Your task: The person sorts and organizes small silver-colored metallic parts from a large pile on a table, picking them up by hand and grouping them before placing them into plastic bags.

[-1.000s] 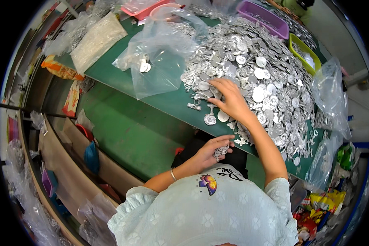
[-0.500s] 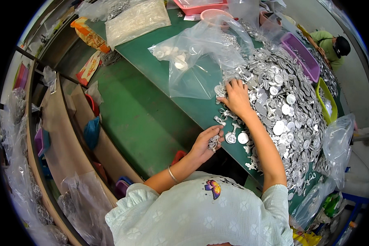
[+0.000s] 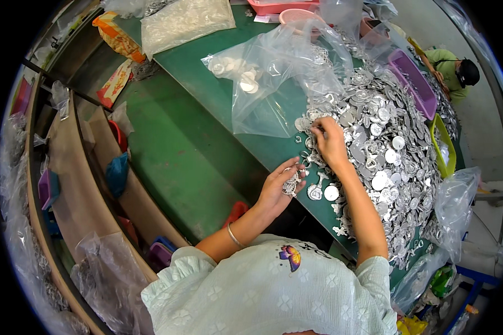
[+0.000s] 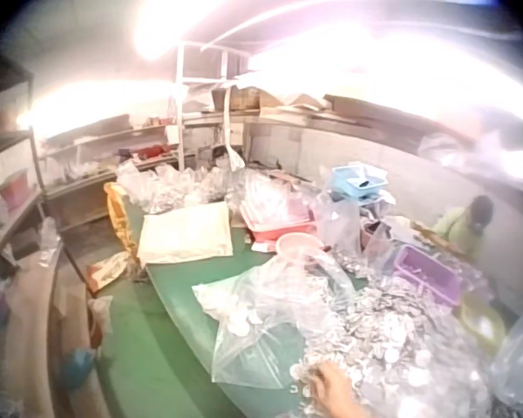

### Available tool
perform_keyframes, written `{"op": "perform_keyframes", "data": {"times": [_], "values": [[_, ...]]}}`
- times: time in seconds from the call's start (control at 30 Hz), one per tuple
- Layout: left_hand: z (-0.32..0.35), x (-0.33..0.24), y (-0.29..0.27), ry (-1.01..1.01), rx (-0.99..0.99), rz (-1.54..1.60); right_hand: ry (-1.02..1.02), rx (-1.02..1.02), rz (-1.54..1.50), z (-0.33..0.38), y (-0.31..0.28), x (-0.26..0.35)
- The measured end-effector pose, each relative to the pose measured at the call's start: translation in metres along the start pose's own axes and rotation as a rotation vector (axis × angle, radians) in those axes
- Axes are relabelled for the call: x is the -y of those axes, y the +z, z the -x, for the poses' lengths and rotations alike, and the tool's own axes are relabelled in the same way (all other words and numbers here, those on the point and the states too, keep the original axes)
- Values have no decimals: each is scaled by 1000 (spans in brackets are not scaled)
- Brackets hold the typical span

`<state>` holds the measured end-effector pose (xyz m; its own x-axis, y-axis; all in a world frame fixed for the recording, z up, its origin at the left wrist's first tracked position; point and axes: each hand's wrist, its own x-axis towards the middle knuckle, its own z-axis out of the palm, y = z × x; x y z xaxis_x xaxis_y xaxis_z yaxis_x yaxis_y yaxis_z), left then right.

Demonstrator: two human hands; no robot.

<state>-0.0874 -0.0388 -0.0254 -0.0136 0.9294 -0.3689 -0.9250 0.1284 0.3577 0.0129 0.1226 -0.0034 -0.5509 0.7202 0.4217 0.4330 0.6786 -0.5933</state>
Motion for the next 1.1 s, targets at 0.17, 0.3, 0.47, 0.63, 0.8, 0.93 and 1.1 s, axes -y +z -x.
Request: {"op": "perform_keyframes", "data": {"times": [0.17,0.3,0.47,0.63,0.8,0.93,1.1], "values": [[-9,-18,24,-90,16,171,493,230,-649,12,-32,39],[-18,-19,15,-157,92,188,160,254,-12,-8,-25,35],[-11,-1,9,-70,197,201,-273,302,576,-27,10,-5],[-8,21,9,-29,246,154,-143,403,538,-17,10,-67],[-13,37,6,55,88,189,-299,384,184,-26,8,-86],[-17,46,14,107,10,241,-399,384,26,-33,-5,-104],[-48,57,-9,362,255,100,-140,187,-216,-24,-40,-51]]}}
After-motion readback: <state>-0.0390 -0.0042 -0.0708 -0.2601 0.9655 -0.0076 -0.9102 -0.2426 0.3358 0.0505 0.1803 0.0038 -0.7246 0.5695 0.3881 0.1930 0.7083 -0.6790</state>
